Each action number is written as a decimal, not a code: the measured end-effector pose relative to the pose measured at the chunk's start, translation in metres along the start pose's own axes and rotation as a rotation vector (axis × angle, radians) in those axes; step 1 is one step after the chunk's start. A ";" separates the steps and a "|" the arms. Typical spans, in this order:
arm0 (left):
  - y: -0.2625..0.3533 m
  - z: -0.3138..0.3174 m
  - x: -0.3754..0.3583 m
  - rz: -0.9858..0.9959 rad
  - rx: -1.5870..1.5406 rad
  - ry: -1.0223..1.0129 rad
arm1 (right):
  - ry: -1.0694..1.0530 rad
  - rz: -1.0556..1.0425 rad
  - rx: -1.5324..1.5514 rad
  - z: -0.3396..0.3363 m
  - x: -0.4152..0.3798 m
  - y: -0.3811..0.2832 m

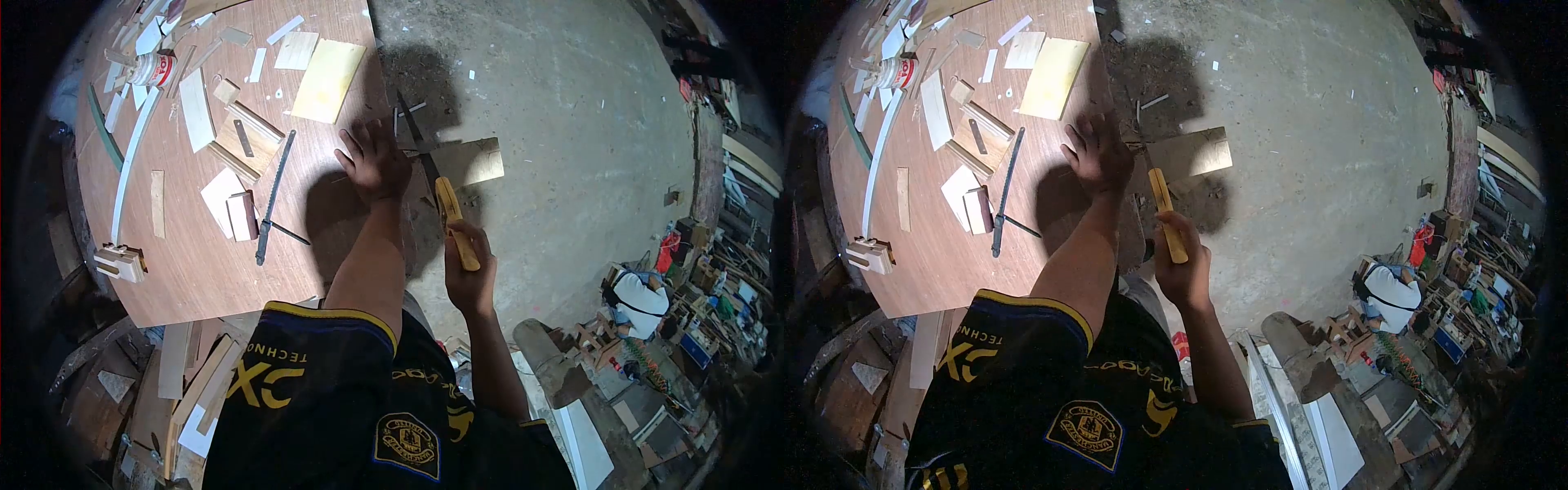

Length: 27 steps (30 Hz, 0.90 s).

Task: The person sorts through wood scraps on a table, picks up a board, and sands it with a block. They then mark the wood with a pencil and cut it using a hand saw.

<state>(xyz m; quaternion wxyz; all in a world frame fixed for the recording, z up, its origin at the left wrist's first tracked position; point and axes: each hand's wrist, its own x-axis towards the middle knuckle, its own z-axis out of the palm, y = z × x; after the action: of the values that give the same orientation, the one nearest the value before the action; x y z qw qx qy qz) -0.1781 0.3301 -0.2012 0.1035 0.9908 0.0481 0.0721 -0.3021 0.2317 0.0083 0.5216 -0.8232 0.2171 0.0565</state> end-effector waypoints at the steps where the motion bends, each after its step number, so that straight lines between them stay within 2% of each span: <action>1: 0.001 -0.001 0.000 -0.004 -0.012 0.005 | -0.018 0.034 0.004 -0.001 -0.001 0.000; 4: 0.002 -0.004 0.000 -0.011 -0.035 0.001 | -0.012 -0.039 -0.011 0.001 0.000 0.000; 11: 0.001 -0.008 0.002 -0.015 -0.036 0.013 | -0.036 -0.062 -0.059 -0.003 -0.006 -0.014; 13: 0.003 -0.015 0.002 0.012 0.011 -0.075 | -0.032 -0.068 -0.138 -0.007 -0.007 -0.019; 17: 0.002 -0.015 0.002 0.010 -0.035 -0.078 | -0.021 -0.039 -0.104 -0.009 0.004 -0.026; 19: 0.002 -0.015 0.002 0.023 -0.028 -0.087 | -0.001 -0.106 -0.111 -0.005 0.011 -0.032; 22: 0.002 -0.010 0.002 0.004 -0.051 -0.072 | -0.039 -0.022 -0.110 -0.010 0.015 -0.041; 25: 0.003 -0.012 0.002 -0.014 -0.081 -0.077 | -0.074 -0.109 -0.173 -0.015 0.006 -0.040; 27: 0.004 -0.019 0.004 0.004 0.003 -0.130 | -0.075 -0.056 -0.138 -0.016 0.005 -0.036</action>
<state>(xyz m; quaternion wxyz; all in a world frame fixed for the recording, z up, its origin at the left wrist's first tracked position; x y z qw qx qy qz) -0.1765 0.3305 -0.1816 0.1048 0.9937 0.0392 0.0077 -0.2852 0.2287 0.0439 0.4726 -0.8603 0.1699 0.0877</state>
